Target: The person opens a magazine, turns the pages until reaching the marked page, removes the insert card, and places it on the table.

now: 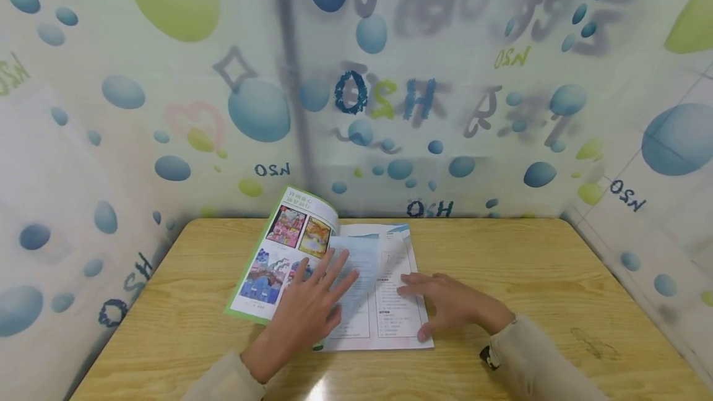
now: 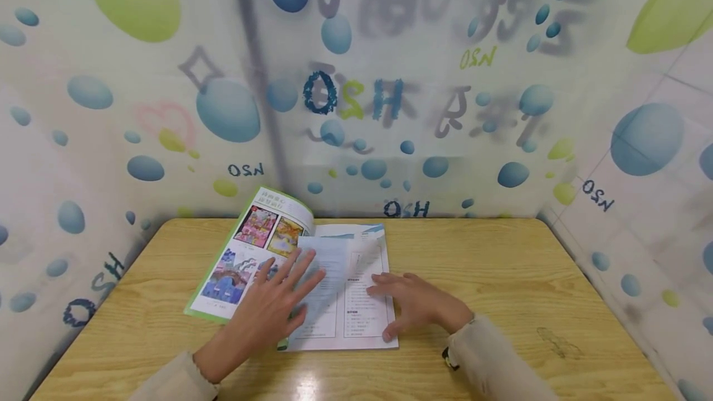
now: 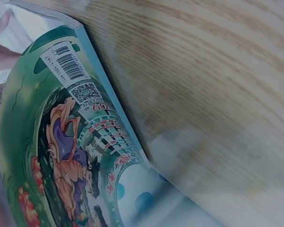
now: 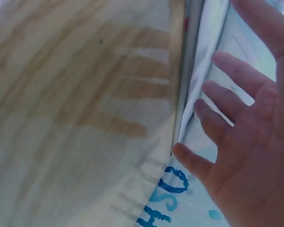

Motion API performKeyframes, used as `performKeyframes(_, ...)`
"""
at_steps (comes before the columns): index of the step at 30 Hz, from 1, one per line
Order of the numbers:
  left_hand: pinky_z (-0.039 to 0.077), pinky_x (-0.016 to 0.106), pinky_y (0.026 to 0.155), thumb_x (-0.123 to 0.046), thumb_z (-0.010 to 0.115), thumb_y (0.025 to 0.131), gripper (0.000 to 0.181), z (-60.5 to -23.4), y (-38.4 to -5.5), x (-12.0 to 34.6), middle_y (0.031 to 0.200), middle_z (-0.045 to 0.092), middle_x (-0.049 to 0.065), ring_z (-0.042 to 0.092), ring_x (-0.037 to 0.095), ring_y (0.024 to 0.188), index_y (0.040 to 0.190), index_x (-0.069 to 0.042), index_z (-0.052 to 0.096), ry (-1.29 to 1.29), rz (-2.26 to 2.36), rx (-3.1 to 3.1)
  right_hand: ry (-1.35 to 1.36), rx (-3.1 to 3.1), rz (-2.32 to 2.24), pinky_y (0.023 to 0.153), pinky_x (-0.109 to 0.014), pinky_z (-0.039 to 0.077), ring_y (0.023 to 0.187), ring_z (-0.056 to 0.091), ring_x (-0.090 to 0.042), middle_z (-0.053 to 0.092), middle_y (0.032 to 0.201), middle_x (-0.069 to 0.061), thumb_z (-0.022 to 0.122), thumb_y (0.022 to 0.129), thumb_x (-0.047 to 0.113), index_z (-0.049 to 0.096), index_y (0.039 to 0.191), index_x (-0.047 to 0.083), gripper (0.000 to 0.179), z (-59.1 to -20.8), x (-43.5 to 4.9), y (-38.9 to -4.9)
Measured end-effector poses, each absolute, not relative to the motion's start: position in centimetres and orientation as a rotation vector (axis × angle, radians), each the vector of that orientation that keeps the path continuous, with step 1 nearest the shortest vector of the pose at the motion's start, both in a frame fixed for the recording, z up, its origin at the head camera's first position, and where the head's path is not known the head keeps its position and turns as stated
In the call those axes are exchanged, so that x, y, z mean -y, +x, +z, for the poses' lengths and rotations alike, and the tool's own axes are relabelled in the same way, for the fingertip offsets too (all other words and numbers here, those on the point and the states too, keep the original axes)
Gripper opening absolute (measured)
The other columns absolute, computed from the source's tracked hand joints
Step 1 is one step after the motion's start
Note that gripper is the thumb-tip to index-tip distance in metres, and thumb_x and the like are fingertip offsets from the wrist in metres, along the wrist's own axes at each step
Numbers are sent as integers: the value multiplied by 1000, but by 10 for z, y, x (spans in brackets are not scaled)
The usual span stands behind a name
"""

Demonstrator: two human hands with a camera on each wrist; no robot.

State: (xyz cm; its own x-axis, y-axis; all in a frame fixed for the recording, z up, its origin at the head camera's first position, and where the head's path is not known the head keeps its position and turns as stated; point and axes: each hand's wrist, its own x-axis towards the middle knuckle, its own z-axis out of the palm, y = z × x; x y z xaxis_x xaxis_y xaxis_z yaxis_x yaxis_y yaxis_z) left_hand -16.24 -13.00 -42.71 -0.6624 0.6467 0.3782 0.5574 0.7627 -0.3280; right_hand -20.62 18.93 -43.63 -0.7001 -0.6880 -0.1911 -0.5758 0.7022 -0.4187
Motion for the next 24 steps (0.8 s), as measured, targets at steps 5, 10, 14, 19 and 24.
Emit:
performKeyframes(5, 30, 64, 110, -34, 65, 88, 58, -427, -163, 130, 159, 35, 7, 28, 30, 148, 145, -27, 53, -1005, 324, 2483, -990, -2587, -451, 115, -59, 24, 145, 34, -28, 39, 157, -2, 79, 75, 57, 53, 146, 22, 83, -439, -188, -205)
performKeyframes(10, 24, 65, 113, -33, 66, 89, 58, -426, -162, 128, 160, 33, 3, 24, 29, 149, 145, -32, 53, -1094, 436, 2492, -992, -2594, -444, 114, -59, 27, 144, 35, -30, 40, 156, -5, 82, 74, 54, 54, 145, 21, 83, -438, -186, -205)
performKeyframes(14, 22, 64, 114, -28, 65, 89, 53, -425, -162, 125, 160, 33, 3, 23, 29, 150, 142, -32, 56, -1136, 482, 2507, -1005, -2598, -442, 113, -57, 30, 144, 36, -31, 41, 156, -6, 82, 73, 54, 54, 144, 19, 84, -439, -185, -206)
performKeyframes(19, 20, 64, 115, -27, 67, 86, 51, -425, -163, 124, 159, 36, 4, 25, 29, 149, 137, -30, 62, -1150, 536, 2484, -997, -2598, -442, 113, -56, 31, 144, 35, -30, 40, 156, -5, 82, 73, 55, 54, 144, 20, 84, -440, -185, -207)
performKeyframes(24, 21, 63, 115, -33, 66, 86, 46, -425, -163, 124, 155, 41, 6, 30, 30, 146, 132, -26, 66, -1151, 533, 2449, -1018, -2598, -452, 112, -57, 32, 143, 36, -31, 41, 156, -7, 82, 73, 55, 54, 144, 19, 85, -440, -185, -207)
